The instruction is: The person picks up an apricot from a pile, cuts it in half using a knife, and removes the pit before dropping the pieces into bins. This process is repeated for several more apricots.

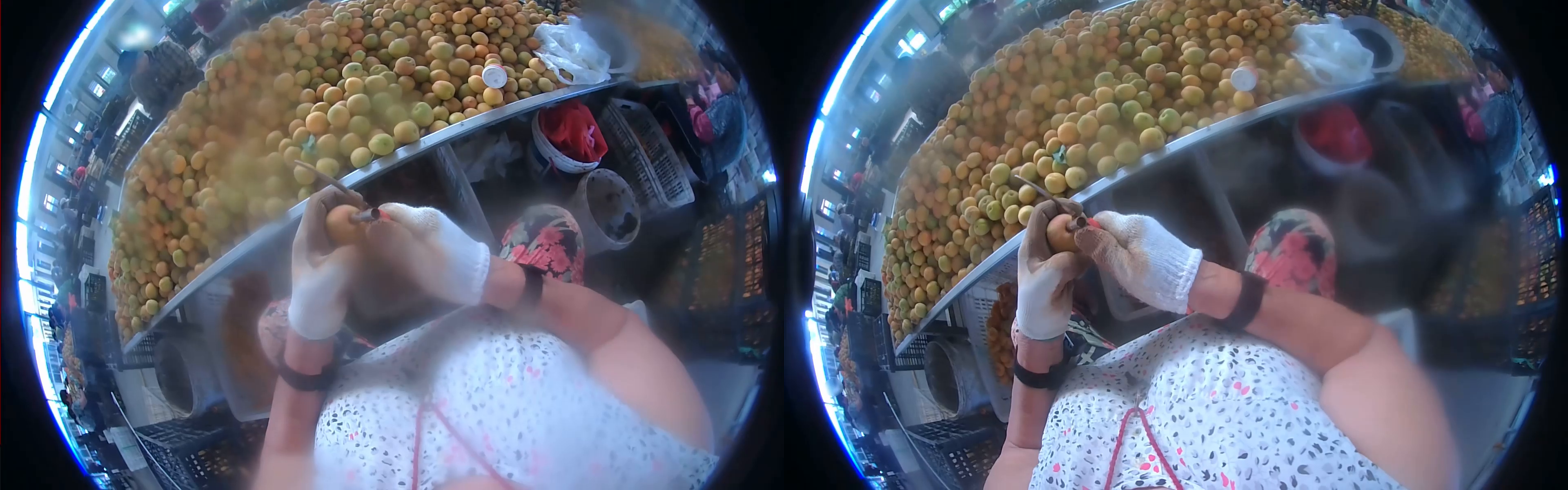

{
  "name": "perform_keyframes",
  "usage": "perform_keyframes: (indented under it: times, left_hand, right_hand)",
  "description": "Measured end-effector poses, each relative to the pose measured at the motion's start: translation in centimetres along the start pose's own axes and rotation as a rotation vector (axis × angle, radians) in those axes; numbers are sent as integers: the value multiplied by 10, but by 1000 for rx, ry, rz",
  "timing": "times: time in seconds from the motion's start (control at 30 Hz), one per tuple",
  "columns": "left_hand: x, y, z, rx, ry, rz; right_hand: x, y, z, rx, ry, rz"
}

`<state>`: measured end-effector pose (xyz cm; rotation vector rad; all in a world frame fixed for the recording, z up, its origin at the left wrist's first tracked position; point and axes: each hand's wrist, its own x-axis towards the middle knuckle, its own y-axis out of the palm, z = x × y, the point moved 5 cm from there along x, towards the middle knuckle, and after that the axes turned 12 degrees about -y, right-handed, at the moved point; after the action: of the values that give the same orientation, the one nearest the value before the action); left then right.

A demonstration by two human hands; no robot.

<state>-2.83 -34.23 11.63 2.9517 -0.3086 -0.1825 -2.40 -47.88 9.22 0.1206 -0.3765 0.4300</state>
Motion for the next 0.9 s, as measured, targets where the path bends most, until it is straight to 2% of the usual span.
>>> perform_keyframes:
  times: [0.03, 0.1, 0.13, 0.2, 0.23, 0.3, 0.33, 0.4, 0.43, 0.53, 0.6, 0.67, 0.73, 0.77, 0.87, 0.9]
  left_hand:
    - [3, -2, 3, -6, -1, -5]
    - [8, -8, 5, 250, 87, -94]
    - [9, -9, 6, 242, 81, -98]
    - [9, -10, 1, 497, 218, -200]
    - [11, -11, 4, 491, 213, -198]
    - [11, -16, 6, 494, 288, -249]
    - [11, -17, 3, 490, 279, -248]
    - [14, -22, 1, 121, 104, -108]
    - [18, -26, 5, -81, 51, 27]
    - [23, -33, 11, -256, 5, 16]
    - [16, -37, 5, -122, 24, -8]
    - [11, -32, 4, -482, 53, 93]
    - [8, -30, -1, -456, 104, 117]
    - [5, -26, -3, -475, 95, 83]
    - [-3, -19, -10, -470, 113, 65]
    - [-6, -17, -10, -453, 116, 73]
  right_hand:
    - [1, 1, -2, -1, 5, 5]
    - [3, 3, -6, 90, 18, -46]
    - [4, 4, -8, 88, 27, -42]
    - [6, 5, -13, 170, 70, -27]
    - [8, 8, -17, 167, 79, -29]
    - [15, 12, -15, 182, -79, -115]
    - [15, 11, -16, 182, -69, -117]
    - [16, 10, -18, 217, 11, -104]
    - [16, 9, -18, 236, 46, -95]
    - [17, 8, -16, 294, 131, -51]
    - [16, 8, -15, 329, 178, -21]
    - [14, 13, -14, 341, 190, -5]
    - [8, 16, -8, 126, 43, -62]
    - [4, 16, -9, 121, 133, -25]
    - [0, 20, -9, 75, 27, -46]
    - [-4, 16, -3, -32, 13, -16]
